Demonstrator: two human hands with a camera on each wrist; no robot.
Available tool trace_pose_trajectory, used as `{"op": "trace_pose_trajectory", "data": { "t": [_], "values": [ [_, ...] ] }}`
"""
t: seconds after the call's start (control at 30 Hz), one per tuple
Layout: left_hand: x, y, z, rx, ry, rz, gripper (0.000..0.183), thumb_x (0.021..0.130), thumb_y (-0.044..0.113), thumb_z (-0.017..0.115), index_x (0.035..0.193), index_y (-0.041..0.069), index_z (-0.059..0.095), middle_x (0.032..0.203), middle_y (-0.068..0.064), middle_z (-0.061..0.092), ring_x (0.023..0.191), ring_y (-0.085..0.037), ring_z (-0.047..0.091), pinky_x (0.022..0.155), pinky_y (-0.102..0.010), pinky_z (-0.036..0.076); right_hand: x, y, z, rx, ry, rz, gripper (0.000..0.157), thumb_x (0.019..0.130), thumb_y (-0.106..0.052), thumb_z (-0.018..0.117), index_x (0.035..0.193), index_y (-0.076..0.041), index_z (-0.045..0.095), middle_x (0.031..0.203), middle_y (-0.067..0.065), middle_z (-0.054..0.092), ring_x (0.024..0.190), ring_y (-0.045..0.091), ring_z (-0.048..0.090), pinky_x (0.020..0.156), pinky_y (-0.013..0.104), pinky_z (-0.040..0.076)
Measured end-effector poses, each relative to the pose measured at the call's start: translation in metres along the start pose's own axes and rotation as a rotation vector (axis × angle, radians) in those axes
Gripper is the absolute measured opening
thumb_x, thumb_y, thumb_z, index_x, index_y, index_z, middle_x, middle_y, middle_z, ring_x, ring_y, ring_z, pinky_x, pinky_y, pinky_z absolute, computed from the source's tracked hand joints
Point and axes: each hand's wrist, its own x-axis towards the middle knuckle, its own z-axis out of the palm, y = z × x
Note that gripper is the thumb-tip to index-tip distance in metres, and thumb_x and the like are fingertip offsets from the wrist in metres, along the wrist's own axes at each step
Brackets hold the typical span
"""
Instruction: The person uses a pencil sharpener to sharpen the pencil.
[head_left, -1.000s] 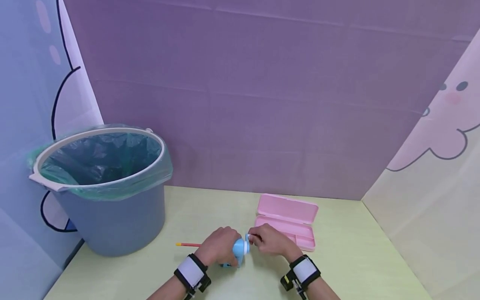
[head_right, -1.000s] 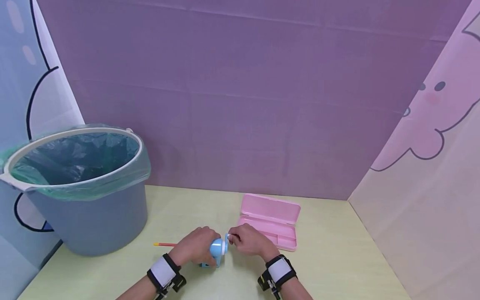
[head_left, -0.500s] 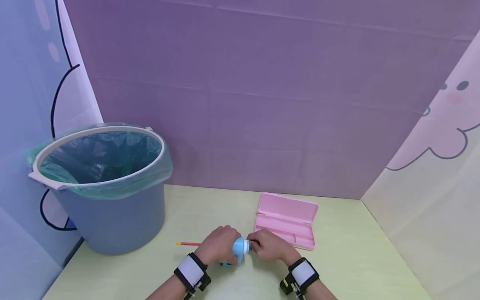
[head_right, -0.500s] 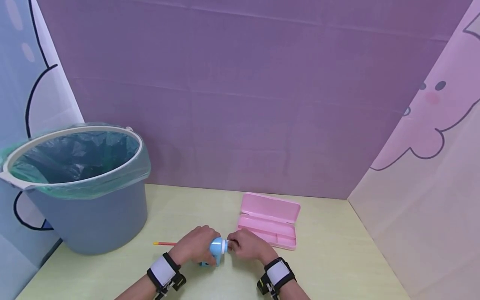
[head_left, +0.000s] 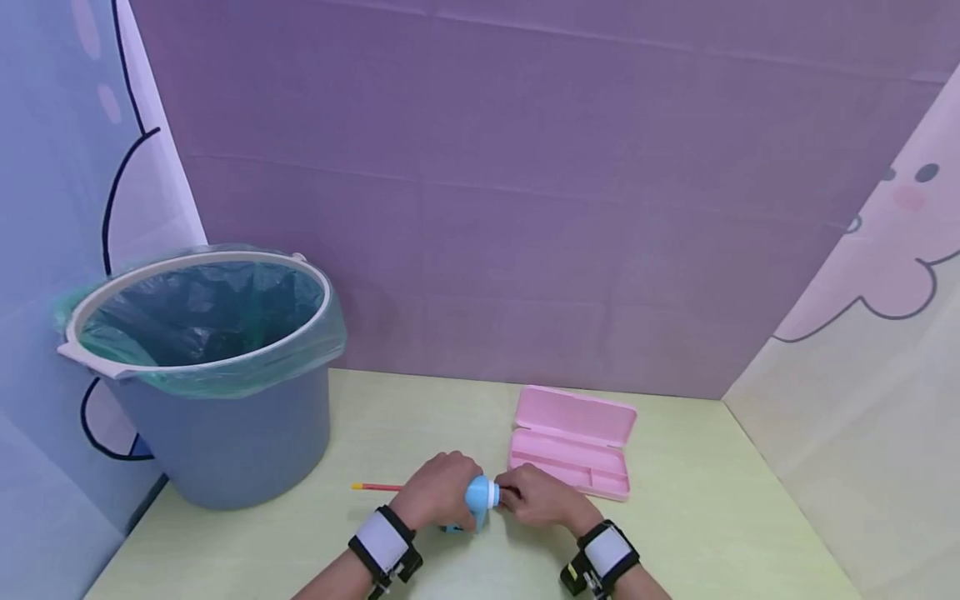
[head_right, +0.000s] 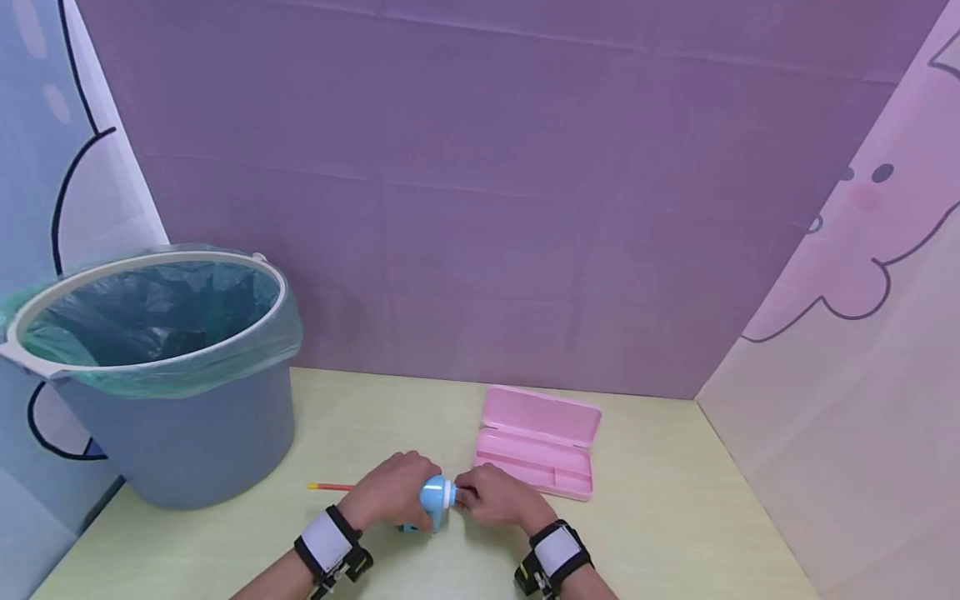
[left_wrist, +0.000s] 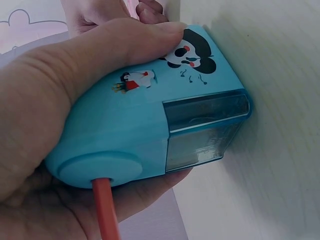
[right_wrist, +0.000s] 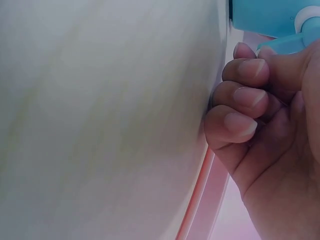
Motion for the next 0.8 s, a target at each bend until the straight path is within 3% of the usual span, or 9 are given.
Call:
{"op": "trace_pose_trajectory", "data": {
  "t": [0.33, 0.8],
  "values": [
    [0.001, 0.002, -0.002, -0.017, -0.012, -0.028, 0.034, 0.057, 0.026, 0.092, 0.077, 0.018, 0.065, 0.071, 0.011, 0.055, 0.066, -0.009, 0.049, 0.062, -0.027, 0.044, -0.003, -0.003, -0.001, 0.004, -0.043, 0.013, 0.024, 0.096, -0.007, 0.051, 0.075, -0.011, 0.062, 0.061, -0.016, 0.044, 0.052, -0.004, 0.036, 0.049, 0.013, 0.03],
    [0.001, 0.003, -0.001, -0.02, -0.019, -0.071, 0.036, 0.057, 0.027, 0.092, 0.08, 0.018, 0.066, 0.075, 0.008, 0.055, 0.069, -0.012, 0.05, 0.064, -0.028, 0.045, -0.01, -0.014, 0.004, -0.099, -0.03, -0.001, 0.024, 0.096, -0.011, 0.054, 0.073, -0.015, 0.063, 0.063, -0.017, 0.048, 0.052, -0.006, 0.037, 0.049, 0.011, 0.031]
  ]
}}
